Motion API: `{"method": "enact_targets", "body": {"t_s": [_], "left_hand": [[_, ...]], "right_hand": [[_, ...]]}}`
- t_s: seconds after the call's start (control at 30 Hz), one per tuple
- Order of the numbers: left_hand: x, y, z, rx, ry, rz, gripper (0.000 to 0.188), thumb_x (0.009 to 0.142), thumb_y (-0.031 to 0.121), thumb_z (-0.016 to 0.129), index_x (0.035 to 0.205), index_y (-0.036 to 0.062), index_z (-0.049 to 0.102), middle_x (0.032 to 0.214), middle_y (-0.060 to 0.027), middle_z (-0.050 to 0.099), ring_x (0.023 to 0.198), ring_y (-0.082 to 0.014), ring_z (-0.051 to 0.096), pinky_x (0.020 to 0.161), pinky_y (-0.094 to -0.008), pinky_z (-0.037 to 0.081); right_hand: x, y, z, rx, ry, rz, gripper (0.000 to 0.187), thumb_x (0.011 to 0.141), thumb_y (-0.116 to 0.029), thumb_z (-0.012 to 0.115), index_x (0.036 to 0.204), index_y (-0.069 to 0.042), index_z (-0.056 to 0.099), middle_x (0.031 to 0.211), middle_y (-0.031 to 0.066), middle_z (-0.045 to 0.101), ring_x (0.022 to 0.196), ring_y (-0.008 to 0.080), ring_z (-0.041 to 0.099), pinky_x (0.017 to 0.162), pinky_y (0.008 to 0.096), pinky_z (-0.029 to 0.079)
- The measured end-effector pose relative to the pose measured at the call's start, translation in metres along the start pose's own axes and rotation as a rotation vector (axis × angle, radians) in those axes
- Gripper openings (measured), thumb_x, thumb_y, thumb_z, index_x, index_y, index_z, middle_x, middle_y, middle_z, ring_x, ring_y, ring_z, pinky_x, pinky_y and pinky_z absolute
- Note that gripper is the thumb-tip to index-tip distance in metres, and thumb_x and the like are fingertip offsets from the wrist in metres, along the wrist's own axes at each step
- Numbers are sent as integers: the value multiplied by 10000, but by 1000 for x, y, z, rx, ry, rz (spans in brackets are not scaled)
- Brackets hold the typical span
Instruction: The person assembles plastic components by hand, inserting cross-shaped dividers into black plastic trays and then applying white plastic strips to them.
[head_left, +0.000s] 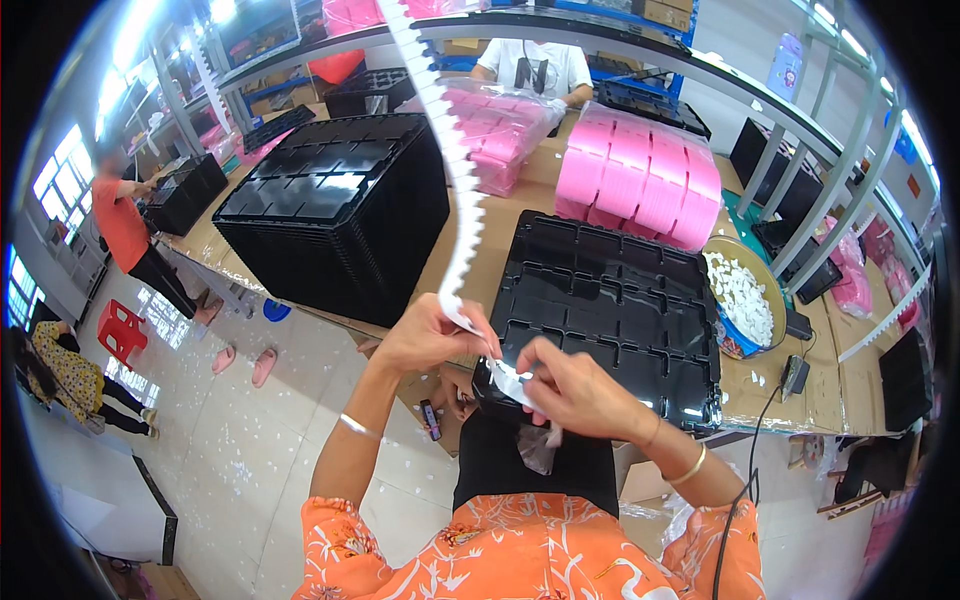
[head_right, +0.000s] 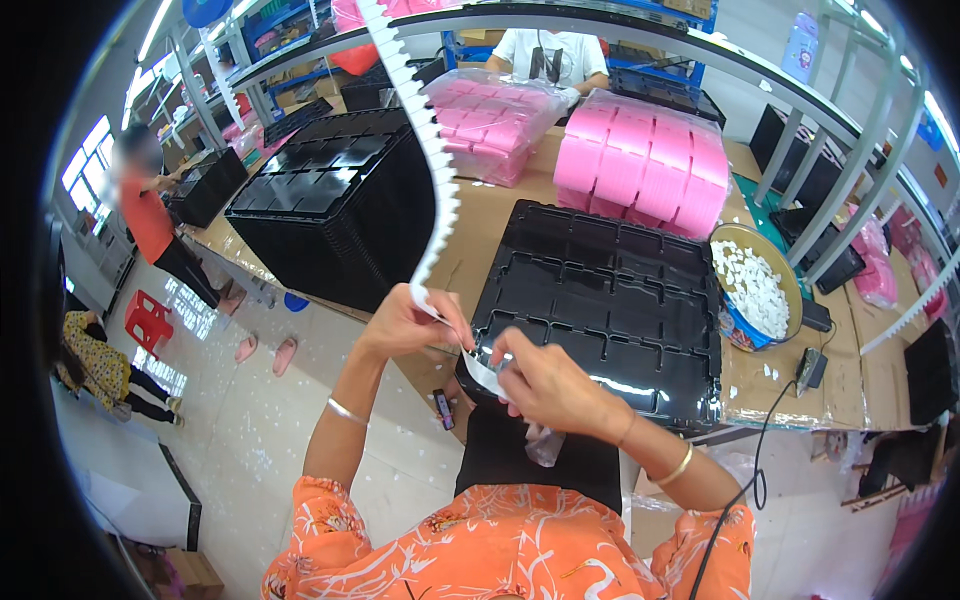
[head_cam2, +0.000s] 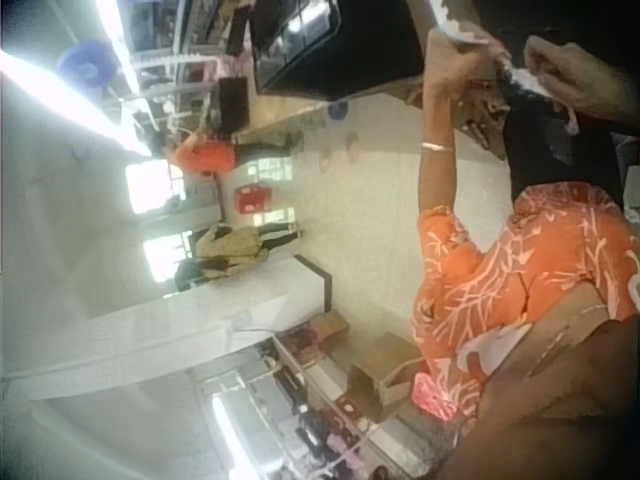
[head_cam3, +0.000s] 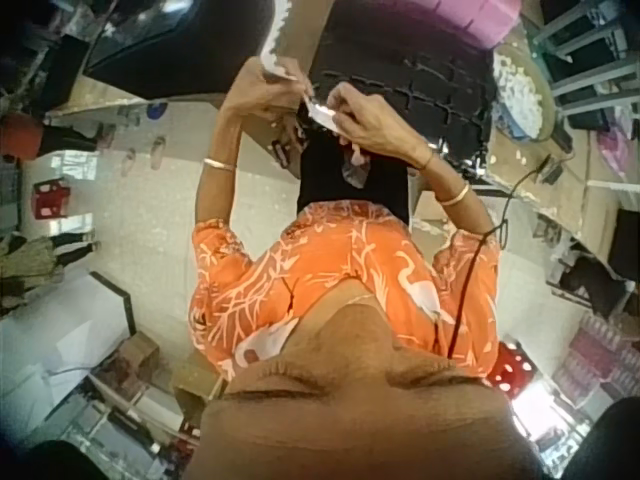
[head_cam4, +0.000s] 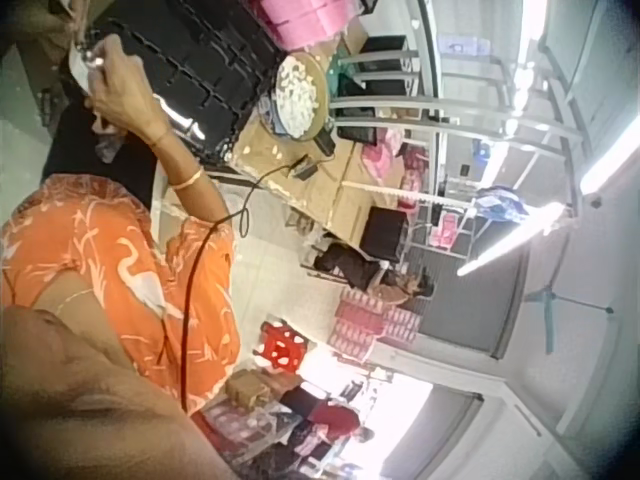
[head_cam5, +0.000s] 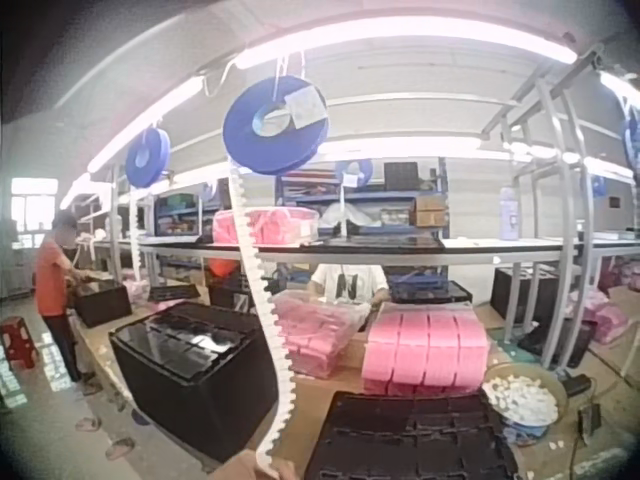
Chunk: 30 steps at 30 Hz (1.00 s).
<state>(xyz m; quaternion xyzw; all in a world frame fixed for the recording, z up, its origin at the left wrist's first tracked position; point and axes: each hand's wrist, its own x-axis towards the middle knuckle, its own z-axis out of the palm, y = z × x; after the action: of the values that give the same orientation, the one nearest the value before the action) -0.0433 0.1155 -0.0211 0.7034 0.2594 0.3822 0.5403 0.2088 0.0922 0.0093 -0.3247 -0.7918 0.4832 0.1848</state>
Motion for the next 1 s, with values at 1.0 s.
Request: {"method": "enact_targets", "body": {"t_s": [1.0], "left_hand": [[-58,-47,201,125,847,-375,139,865,-3,712,987,-43,659,815,-39,661,652,-70,585,570,-203,468]], "right_hand": [[-166,67,-115,-300,452,-120,109,800,25,680,827,-36,593,1151,110,544,1040,282,566,866,354,477]]}}
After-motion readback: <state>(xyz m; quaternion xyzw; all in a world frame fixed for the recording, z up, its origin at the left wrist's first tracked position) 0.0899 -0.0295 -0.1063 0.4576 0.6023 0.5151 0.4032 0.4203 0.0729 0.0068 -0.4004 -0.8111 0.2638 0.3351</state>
